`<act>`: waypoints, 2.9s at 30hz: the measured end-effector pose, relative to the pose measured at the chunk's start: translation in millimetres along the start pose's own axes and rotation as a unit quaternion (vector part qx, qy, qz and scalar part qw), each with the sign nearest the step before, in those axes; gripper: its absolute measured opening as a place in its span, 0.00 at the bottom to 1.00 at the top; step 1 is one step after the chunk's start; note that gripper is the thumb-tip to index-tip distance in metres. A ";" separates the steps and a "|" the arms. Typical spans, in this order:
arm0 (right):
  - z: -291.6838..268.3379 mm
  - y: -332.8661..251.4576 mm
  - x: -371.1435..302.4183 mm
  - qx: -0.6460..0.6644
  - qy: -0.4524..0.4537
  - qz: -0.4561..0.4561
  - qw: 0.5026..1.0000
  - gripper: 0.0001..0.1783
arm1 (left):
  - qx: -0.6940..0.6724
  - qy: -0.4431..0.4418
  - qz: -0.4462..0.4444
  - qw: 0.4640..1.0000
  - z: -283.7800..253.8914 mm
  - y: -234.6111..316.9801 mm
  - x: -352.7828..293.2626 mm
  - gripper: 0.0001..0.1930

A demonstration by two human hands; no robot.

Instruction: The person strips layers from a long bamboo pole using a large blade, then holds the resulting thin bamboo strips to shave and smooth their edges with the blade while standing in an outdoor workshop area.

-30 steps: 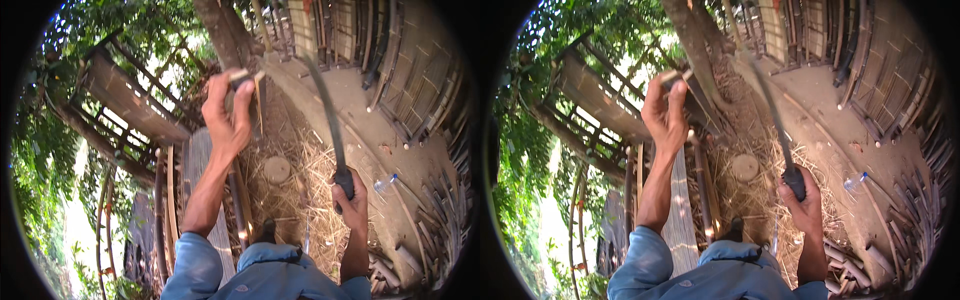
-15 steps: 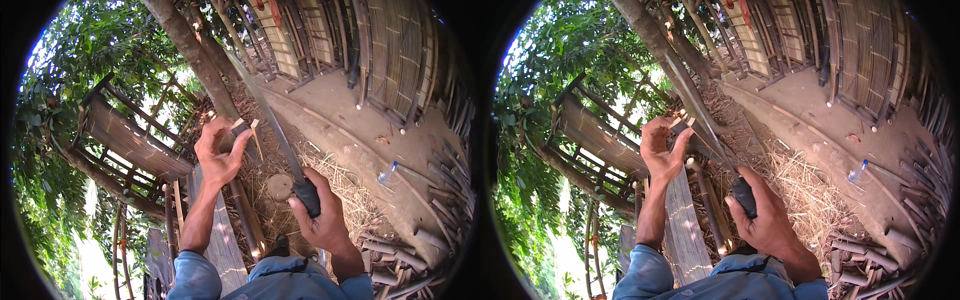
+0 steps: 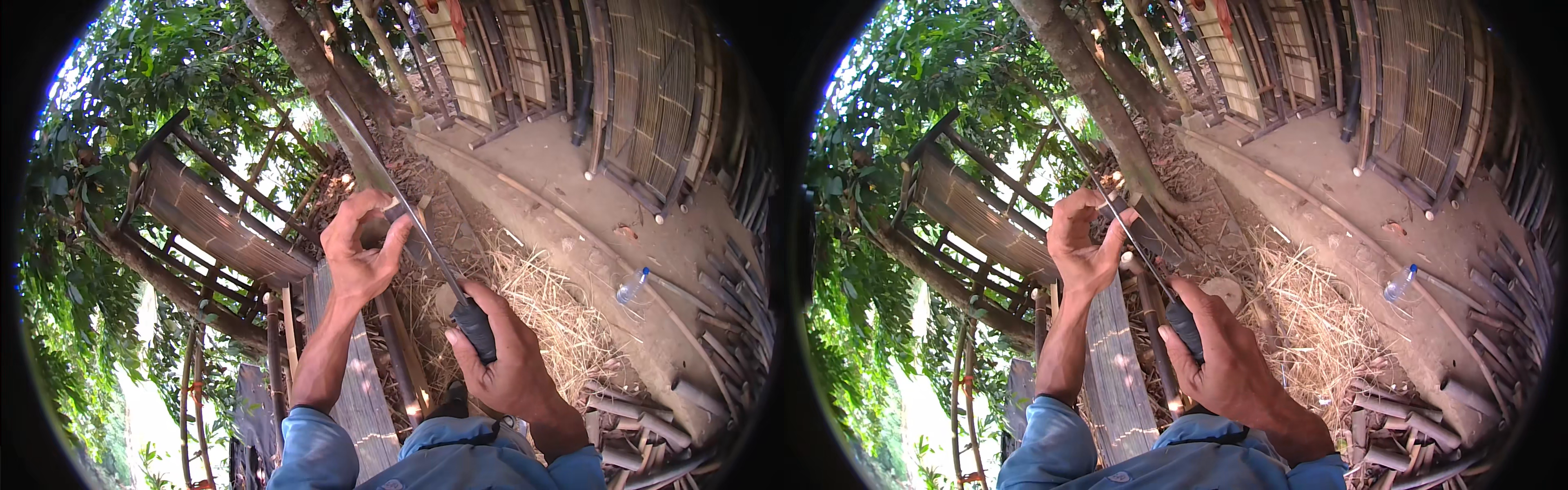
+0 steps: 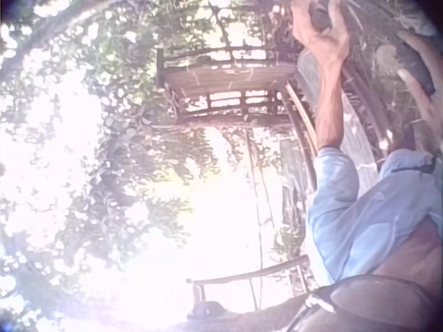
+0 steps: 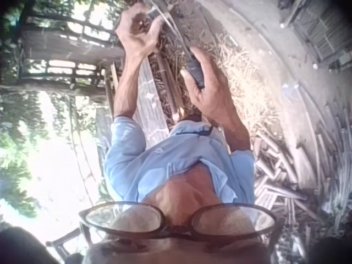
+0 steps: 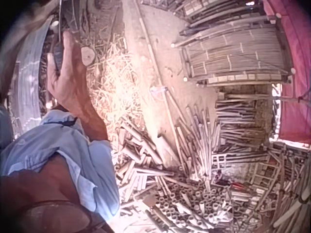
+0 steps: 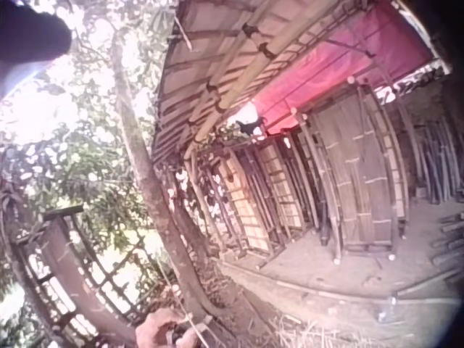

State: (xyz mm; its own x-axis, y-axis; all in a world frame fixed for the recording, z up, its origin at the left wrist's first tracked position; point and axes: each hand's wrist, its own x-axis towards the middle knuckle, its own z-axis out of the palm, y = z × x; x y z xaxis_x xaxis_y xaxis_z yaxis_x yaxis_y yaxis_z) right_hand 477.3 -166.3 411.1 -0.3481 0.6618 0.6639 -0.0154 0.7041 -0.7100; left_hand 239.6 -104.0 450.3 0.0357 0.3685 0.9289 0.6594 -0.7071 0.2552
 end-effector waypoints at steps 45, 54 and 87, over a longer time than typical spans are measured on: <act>-45.9 -32.3 17.7 -0.093 -0.081 0.147 0.981 0.21 | 0.115 -0.078 0.246 0.959 -8.7 82.2 193.3 0.18; -42.7 -32.6 17.0 -0.140 -0.064 0.130 0.979 0.19 | 0.210 -0.247 0.098 0.941 42.4 33.3 167.1 0.27; 40.4 128.4 69.6 -0.077 -0.142 0.284 0.945 0.25 | -0.149 -0.136 -0.135 0.970 31.1 -61.5 69.7 0.09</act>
State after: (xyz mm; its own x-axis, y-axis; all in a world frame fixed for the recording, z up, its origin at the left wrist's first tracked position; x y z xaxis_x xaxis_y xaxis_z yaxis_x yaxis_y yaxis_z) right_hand 413.2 -40.2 356.7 -0.4966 0.8642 0.0807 0.3779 0.2990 -0.8763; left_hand 224.9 -16.1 491.1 0.1155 0.6825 0.7217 0.4281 -0.6899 0.5838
